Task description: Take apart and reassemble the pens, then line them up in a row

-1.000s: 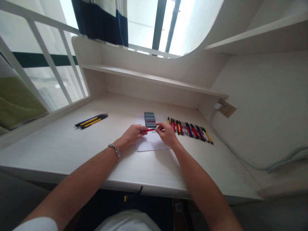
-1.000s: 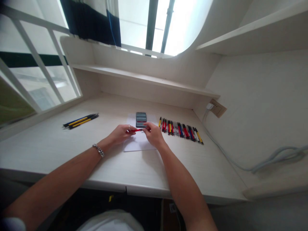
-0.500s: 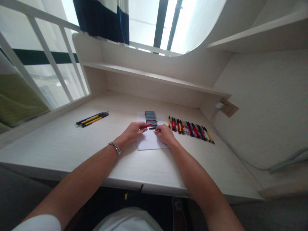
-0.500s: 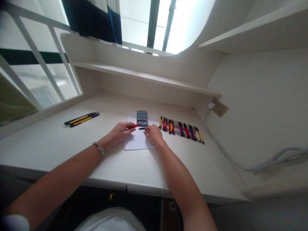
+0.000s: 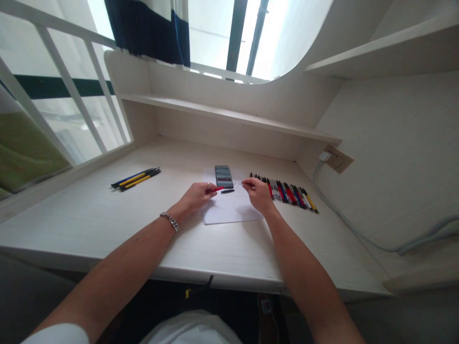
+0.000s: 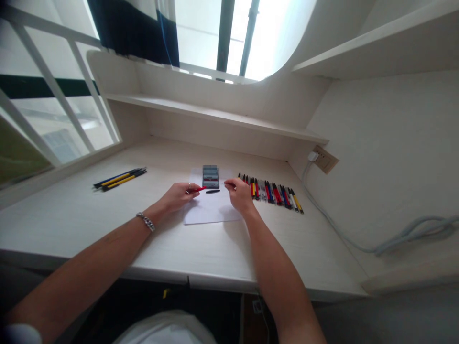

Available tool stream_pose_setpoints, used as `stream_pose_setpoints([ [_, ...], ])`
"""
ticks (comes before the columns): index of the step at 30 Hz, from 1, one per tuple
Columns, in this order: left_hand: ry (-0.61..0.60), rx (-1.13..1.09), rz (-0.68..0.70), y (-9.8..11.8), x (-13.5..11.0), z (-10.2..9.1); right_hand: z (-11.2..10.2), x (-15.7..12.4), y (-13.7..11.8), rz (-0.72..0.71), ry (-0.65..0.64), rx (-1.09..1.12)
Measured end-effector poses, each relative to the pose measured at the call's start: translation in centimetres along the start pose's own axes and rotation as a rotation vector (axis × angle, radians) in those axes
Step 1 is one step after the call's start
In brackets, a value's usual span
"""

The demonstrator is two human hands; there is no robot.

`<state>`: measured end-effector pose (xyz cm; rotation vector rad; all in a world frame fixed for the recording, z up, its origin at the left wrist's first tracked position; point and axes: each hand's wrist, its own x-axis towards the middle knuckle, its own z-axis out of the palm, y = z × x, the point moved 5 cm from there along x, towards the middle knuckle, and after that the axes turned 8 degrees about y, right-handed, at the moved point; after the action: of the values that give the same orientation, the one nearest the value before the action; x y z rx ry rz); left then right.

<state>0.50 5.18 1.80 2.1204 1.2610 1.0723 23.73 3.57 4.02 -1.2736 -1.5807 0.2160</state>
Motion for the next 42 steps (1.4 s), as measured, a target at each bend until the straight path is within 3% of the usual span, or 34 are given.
stream_pose_setpoints([
  [9, -0.005, 0.017, 0.014, -0.2, -0.1, 0.1, 0.3, -0.4, -1.3, -0.093, -0.010, -0.058],
  [28, -0.007, 0.014, 0.022, -0.2, 0.0, 0.2, 0.2, -0.4, -1.2, -0.101, -0.015, -0.064],
  [42, -0.050, 0.011, 0.032, 0.2, -0.2, 0.7, 1.9, -1.4, -2.7, -0.164, -0.135, -0.120],
])
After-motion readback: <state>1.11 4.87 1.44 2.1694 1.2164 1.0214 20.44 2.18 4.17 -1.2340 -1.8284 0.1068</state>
